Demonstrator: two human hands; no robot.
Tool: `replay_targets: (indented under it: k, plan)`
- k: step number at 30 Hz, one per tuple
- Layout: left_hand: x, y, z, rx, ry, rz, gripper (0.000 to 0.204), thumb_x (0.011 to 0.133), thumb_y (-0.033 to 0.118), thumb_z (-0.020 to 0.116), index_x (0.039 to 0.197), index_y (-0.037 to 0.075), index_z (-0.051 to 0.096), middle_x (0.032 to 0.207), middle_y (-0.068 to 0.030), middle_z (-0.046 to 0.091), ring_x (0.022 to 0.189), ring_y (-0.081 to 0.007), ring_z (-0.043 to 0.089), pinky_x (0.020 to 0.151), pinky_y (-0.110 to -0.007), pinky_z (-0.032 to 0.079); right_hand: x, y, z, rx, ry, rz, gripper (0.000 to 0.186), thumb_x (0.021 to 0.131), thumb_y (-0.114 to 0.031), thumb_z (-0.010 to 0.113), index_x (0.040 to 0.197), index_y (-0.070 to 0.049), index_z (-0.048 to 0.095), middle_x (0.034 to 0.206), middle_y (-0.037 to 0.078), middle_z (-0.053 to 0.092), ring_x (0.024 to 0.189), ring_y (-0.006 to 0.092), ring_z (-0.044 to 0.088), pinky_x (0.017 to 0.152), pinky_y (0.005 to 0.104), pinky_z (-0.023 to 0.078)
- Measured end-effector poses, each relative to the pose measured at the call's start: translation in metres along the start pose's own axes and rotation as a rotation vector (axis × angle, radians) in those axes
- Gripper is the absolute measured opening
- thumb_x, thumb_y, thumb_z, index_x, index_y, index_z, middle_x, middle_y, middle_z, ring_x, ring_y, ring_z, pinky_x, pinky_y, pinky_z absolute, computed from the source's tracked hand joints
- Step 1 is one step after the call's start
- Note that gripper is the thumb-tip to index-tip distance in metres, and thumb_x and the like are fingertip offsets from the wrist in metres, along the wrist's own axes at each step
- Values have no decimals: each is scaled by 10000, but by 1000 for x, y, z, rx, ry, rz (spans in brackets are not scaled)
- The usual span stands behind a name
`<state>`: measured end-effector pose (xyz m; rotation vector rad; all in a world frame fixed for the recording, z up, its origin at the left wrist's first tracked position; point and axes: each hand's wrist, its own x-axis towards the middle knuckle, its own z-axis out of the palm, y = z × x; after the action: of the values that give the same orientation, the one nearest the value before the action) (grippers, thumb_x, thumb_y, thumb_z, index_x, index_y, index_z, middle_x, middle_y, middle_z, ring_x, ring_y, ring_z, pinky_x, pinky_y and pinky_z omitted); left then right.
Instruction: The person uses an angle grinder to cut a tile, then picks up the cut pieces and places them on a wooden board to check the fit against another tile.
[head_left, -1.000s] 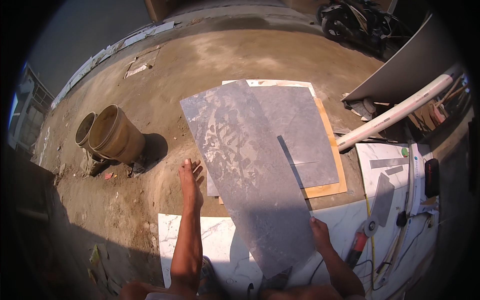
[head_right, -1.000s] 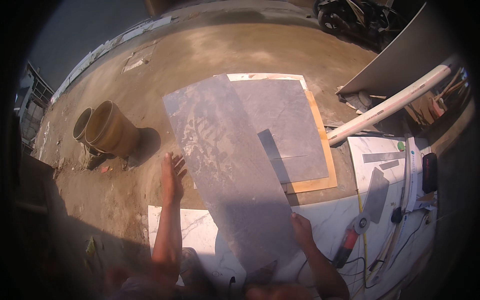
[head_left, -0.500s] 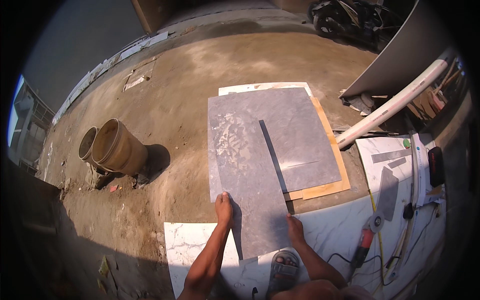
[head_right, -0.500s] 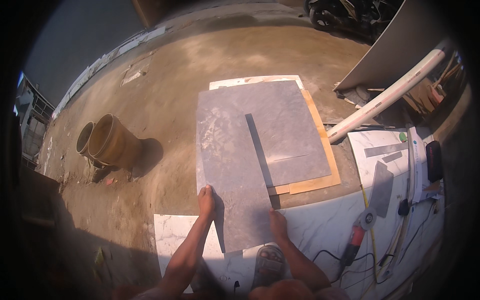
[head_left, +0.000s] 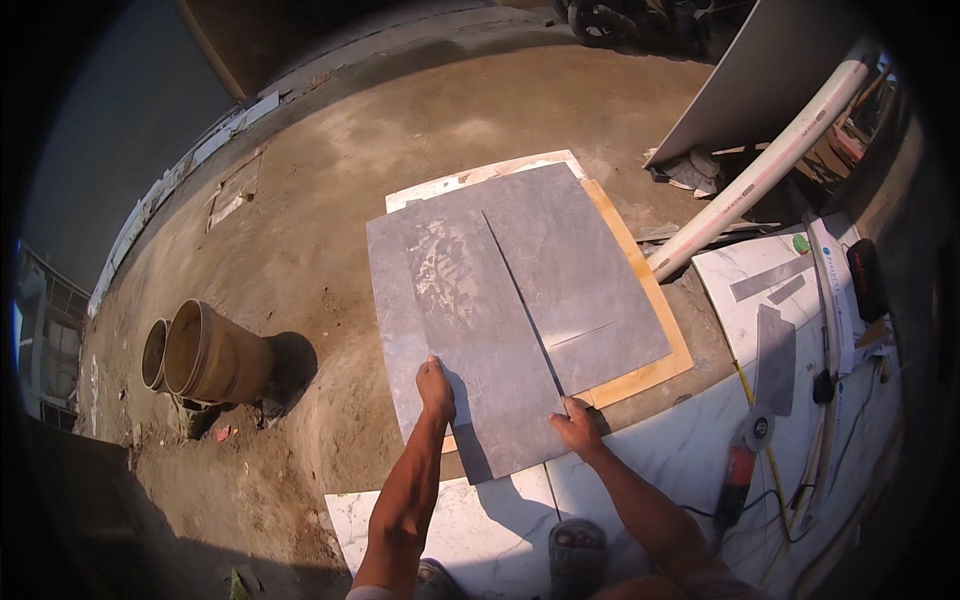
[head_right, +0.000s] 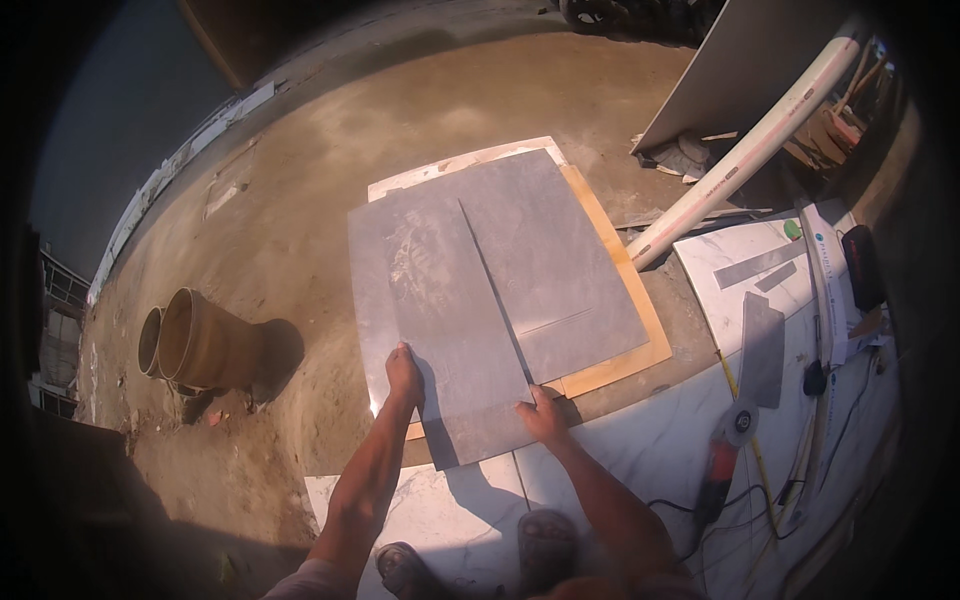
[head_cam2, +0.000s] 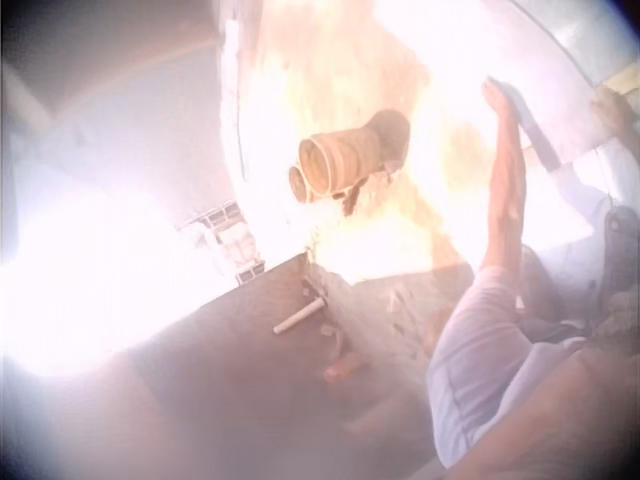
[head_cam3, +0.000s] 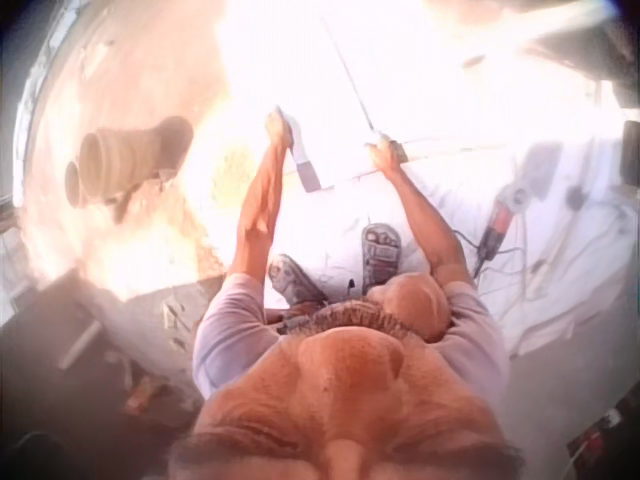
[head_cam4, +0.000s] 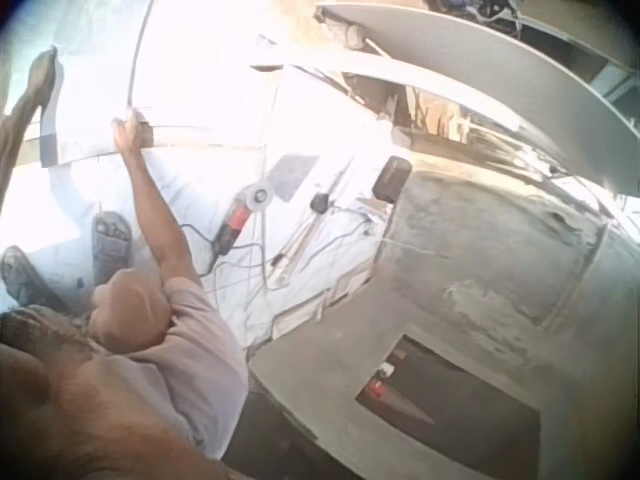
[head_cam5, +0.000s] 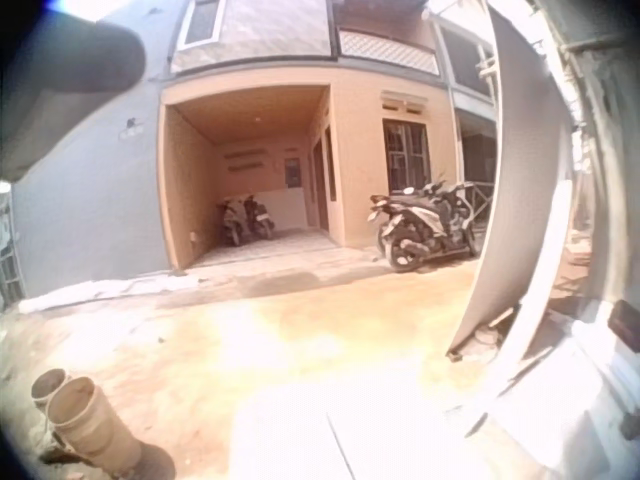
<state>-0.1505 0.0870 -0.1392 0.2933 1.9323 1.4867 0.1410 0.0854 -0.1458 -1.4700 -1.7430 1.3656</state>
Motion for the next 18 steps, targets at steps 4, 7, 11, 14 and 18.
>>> replay_targets:
  k: [4,7,11,14,18]
  plan:
    - [36,-11,-12,-129,-46,-65,298,998,286,435,770,101,488,696,42,399,629,-74,353,562,-278,331,8,-19,0,28,-102,4,620,808,-233,651,1327,24,432,1265,268,524,1213,376,496,993,405,408]
    - [49,-7,-13,-100,-90,-26,287,996,288,443,762,125,476,680,51,400,574,-58,345,511,-259,315,4,-31,-5,-61,-179,14,683,796,-186,649,1388,2,367,1360,246,445,1249,350,465,1008,382,405]
    - [65,-6,-11,-53,-63,-116,254,985,290,468,808,110,495,669,55,410,540,-52,348,481,-247,311,-13,-38,-9,-207,-255,-49,695,765,-82,619,1401,10,353,1408,221,374,1228,350,469,964,349,448]
    - [93,-19,-24,-43,-2,9,208,963,266,505,876,78,516,688,37,445,552,-63,375,494,-247,336,-14,-28,8,-197,-103,-342,632,758,-27,611,1351,36,400,1359,221,397,1184,365,486,917,358,475]
    - [103,-16,-8,32,-52,42,256,934,218,541,1071,2,537,803,-13,537,658,-95,462,583,-273,412,5,-22,4,-197,-3,-306,516,769,57,607,1260,64,448,1209,237,485,1067,409,526,875,422,462]
